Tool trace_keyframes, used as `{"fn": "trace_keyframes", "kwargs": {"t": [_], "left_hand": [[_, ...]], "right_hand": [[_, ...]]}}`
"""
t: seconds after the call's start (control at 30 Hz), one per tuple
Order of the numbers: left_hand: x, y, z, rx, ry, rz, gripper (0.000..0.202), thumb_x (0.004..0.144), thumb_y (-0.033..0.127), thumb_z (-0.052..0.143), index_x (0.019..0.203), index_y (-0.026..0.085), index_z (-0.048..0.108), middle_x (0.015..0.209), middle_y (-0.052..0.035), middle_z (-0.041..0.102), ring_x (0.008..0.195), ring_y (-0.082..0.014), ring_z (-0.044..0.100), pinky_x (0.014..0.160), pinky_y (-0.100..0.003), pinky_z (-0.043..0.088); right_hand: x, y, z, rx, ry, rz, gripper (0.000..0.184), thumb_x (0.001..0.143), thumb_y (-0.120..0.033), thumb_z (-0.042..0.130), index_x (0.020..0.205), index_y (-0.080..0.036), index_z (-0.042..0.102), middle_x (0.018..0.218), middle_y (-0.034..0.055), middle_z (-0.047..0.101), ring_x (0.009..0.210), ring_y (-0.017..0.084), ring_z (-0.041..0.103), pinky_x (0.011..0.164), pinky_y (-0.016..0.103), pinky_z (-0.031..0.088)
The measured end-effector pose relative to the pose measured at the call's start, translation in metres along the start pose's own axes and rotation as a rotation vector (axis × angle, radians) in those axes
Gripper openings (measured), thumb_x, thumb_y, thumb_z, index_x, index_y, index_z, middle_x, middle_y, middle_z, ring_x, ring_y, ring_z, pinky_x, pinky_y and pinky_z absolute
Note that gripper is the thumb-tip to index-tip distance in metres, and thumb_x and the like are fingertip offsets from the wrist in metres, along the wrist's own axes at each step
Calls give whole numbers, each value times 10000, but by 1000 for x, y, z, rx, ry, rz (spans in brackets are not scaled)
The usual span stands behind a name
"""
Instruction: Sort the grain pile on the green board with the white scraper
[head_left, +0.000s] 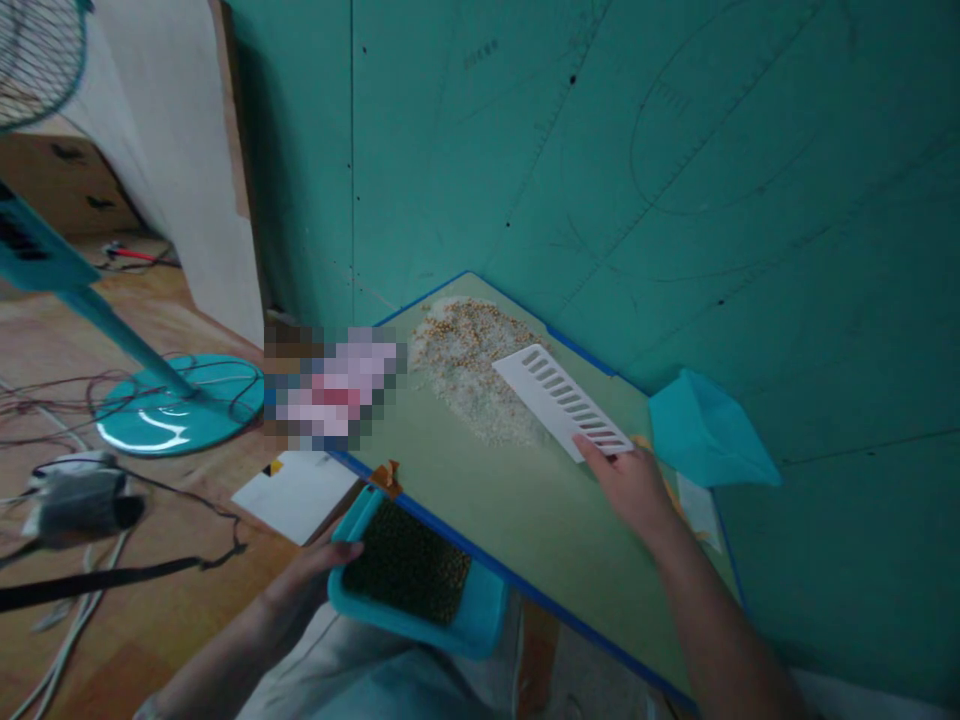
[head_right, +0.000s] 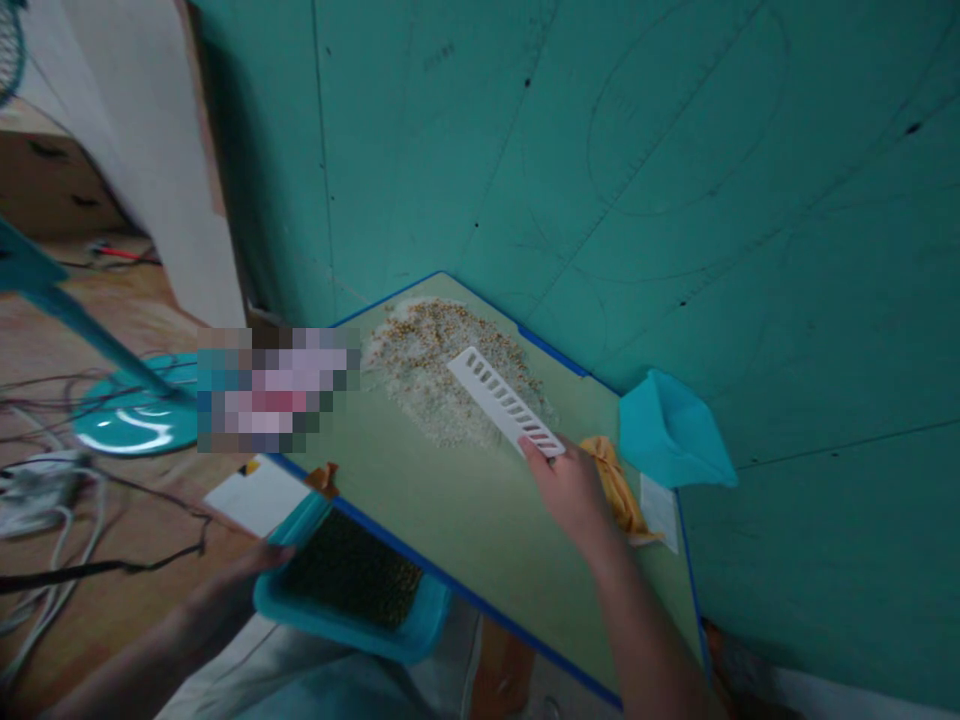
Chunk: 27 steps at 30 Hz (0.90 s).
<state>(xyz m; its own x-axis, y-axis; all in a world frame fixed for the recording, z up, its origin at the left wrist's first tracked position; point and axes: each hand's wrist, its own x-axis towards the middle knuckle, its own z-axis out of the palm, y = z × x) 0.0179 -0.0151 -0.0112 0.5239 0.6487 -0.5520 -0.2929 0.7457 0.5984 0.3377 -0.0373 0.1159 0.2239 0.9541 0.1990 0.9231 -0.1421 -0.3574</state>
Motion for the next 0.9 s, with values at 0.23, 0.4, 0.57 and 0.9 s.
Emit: {"fn": "trace_keyframes", "kwargs": {"t": [0.23, 0.4, 0.57, 0.9], "left_hand": [[2, 1, -3, -55, -29, -20, 778, 649, 310, 641, 1351, 180, 332, 973, -18, 754, 994, -335, 615, 822, -424, 485], [-2, 1, -1, -51, -25, -16, 726, 653, 298, 639, 1316, 154, 382, 936, -12, 764, 972, -330, 626, 809, -419, 490], [-5, 1, 2, -8, -20, 8, 710, 670, 338, 619, 1304, 103, 403, 973, -40, 753, 979, -327, 622, 795, -391, 499], [-4, 2, 4, 20, -14, -12, 726, 713, 296, 564, 1354, 80, 301, 925, -3, 765, 947, -267, 645, 703, -310, 526]], "right_hand": [[20, 39, -5, -113, 3, 56, 390, 844, -405, 405, 915, -135, 679, 967, 143, 684, 985, 251, 603, 804, 319, 456], [28, 42, 5, -122, -36, 61, 400, 850, -398, 395, 893, -116, 675, 930, 156, 689, 956, 255, 614, 773, 318, 462], [29, 28, 10, -125, -66, 42, 400, 846, -397, 407, 880, -103, 676, 899, 161, 693, 888, 260, 636, 734, 320, 467], [11, 11, 9, 32, -139, -3, 350, 838, -355, 434, 989, -130, 656, 964, 120, 688, 985, 248, 600, 804, 318, 456]]}}
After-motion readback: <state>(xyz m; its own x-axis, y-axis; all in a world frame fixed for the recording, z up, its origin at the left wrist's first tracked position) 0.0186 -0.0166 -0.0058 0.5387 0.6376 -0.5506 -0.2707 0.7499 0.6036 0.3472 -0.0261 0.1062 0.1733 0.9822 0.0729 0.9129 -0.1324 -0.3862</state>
